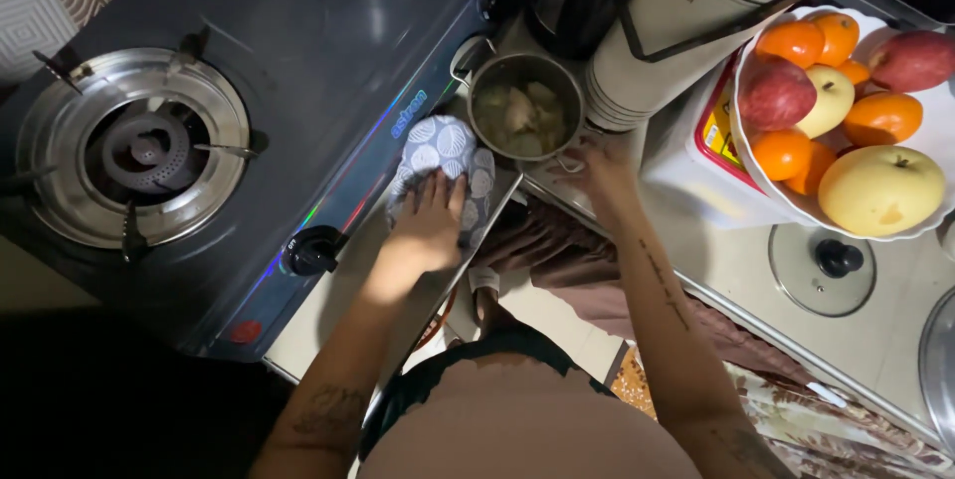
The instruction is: The recorder is setting a dining table with plates, spoons, forks, and glasses for a meal.
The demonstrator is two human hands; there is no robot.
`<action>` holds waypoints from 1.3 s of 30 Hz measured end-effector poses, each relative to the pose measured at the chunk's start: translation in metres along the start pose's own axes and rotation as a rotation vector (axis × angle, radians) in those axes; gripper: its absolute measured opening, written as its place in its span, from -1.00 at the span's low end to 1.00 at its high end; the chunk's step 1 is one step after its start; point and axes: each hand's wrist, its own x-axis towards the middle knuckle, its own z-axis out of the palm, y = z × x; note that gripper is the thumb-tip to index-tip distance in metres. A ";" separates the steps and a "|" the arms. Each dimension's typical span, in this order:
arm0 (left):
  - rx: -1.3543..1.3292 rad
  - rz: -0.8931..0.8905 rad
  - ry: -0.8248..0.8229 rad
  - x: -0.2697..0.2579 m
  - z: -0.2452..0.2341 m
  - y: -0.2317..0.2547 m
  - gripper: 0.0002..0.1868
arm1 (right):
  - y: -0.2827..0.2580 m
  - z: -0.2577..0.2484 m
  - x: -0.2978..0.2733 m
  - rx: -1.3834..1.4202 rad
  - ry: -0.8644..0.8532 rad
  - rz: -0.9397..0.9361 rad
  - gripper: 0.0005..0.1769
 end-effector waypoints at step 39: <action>-1.747 -0.052 1.600 -0.220 -0.051 -0.232 -0.07 | -0.085 0.408 0.068 -0.247 -1.005 0.243 -0.61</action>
